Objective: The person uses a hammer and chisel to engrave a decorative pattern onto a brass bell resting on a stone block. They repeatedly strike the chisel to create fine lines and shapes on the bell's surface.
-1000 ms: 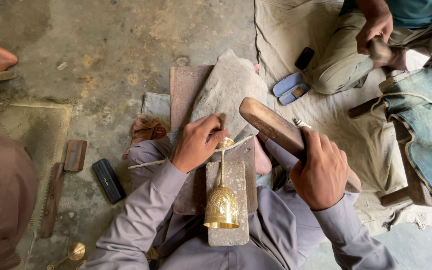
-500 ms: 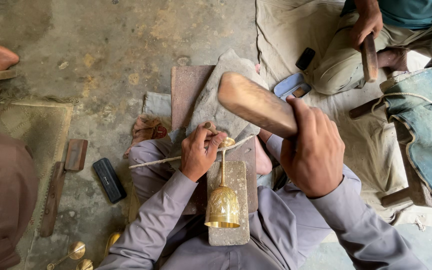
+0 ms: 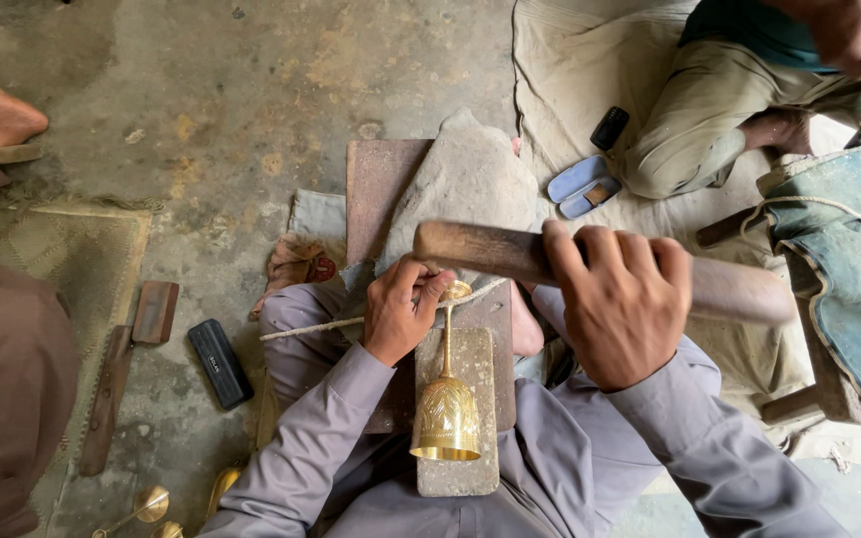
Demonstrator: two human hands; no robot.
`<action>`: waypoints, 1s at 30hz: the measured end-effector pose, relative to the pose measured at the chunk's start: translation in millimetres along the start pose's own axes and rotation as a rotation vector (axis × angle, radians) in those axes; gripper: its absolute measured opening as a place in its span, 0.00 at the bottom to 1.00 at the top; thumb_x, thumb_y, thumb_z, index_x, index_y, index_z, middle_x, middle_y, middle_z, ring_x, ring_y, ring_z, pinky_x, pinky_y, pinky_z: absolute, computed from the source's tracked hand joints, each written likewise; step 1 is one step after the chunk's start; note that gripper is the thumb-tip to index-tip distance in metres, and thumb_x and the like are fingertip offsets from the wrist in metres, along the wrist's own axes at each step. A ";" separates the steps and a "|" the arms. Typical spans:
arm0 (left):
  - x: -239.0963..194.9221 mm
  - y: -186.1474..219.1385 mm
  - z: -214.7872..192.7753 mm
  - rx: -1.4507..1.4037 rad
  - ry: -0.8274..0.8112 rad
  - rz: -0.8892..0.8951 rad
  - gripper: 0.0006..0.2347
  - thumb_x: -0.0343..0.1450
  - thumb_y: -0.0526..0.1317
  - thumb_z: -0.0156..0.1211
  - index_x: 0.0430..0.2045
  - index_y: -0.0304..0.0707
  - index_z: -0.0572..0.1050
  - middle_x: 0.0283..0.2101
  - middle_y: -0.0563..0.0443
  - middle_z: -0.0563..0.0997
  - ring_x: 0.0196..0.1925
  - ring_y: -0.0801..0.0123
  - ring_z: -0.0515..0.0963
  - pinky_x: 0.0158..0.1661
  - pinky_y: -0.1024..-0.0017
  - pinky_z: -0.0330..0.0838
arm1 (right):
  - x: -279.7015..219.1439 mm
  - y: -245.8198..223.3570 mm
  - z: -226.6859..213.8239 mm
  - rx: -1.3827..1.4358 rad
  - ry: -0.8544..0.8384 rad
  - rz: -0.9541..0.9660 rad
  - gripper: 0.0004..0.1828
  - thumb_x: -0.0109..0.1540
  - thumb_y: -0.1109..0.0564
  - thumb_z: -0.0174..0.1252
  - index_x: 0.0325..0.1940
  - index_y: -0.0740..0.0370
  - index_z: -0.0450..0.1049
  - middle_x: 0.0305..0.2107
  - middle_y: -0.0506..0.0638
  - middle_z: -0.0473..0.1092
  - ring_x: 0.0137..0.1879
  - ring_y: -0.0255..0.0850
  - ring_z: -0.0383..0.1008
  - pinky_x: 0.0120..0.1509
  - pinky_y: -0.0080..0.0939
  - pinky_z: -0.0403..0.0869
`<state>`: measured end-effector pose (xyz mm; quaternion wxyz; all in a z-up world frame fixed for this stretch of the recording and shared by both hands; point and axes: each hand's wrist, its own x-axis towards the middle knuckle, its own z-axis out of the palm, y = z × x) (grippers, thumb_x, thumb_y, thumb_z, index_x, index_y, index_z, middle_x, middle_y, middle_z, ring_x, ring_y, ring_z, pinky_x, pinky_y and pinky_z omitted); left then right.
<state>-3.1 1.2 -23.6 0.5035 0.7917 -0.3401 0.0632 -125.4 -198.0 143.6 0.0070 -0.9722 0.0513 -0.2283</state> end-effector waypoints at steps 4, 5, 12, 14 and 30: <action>-3.4 -1.4 -1.3 -0.042 -0.023 0.016 0.12 0.76 0.45 0.60 0.37 0.33 0.71 0.34 0.46 0.81 0.32 0.65 0.86 0.29 0.72 0.80 | -2.4 -1.7 -1.4 0.030 0.008 0.011 0.31 0.58 0.50 0.67 0.65 0.55 0.72 0.42 0.51 0.72 0.48 0.48 0.72 0.55 0.51 0.66; -0.6 -2.2 -1.2 -0.029 -0.037 0.024 0.12 0.76 0.45 0.59 0.37 0.34 0.72 0.33 0.47 0.82 0.32 0.65 0.86 0.29 0.72 0.80 | -0.8 -1.0 -1.3 0.052 -0.008 0.023 0.31 0.59 0.47 0.67 0.65 0.57 0.72 0.42 0.53 0.72 0.47 0.49 0.71 0.53 0.50 0.65; 4.9 6.2 -5.5 -0.059 -0.055 -0.038 0.12 0.75 0.45 0.60 0.37 0.32 0.72 0.31 0.46 0.81 0.30 0.67 0.86 0.27 0.72 0.80 | 2.9 -2.4 0.0 0.106 0.027 0.054 0.27 0.63 0.48 0.66 0.65 0.54 0.71 0.40 0.52 0.70 0.47 0.48 0.70 0.53 0.50 0.66; 6.7 8.7 -6.1 -0.081 -0.049 0.002 0.12 0.76 0.44 0.61 0.34 0.32 0.72 0.32 0.46 0.81 0.32 0.67 0.86 0.27 0.73 0.80 | 6.2 -0.8 0.2 -0.252 -0.009 -0.111 0.19 0.66 0.50 0.66 0.61 0.48 0.74 0.37 0.48 0.71 0.45 0.43 0.72 0.55 0.48 0.67; 10.6 12.9 -9.9 0.000 -0.106 -0.185 0.13 0.72 0.45 0.65 0.30 0.33 0.72 0.26 0.46 0.83 0.22 0.68 0.82 0.22 0.73 0.73 | 15.8 -9.0 -6.2 -0.133 0.068 -0.051 0.27 0.58 0.48 0.67 0.60 0.51 0.73 0.40 0.48 0.72 0.49 0.44 0.73 0.57 0.49 0.67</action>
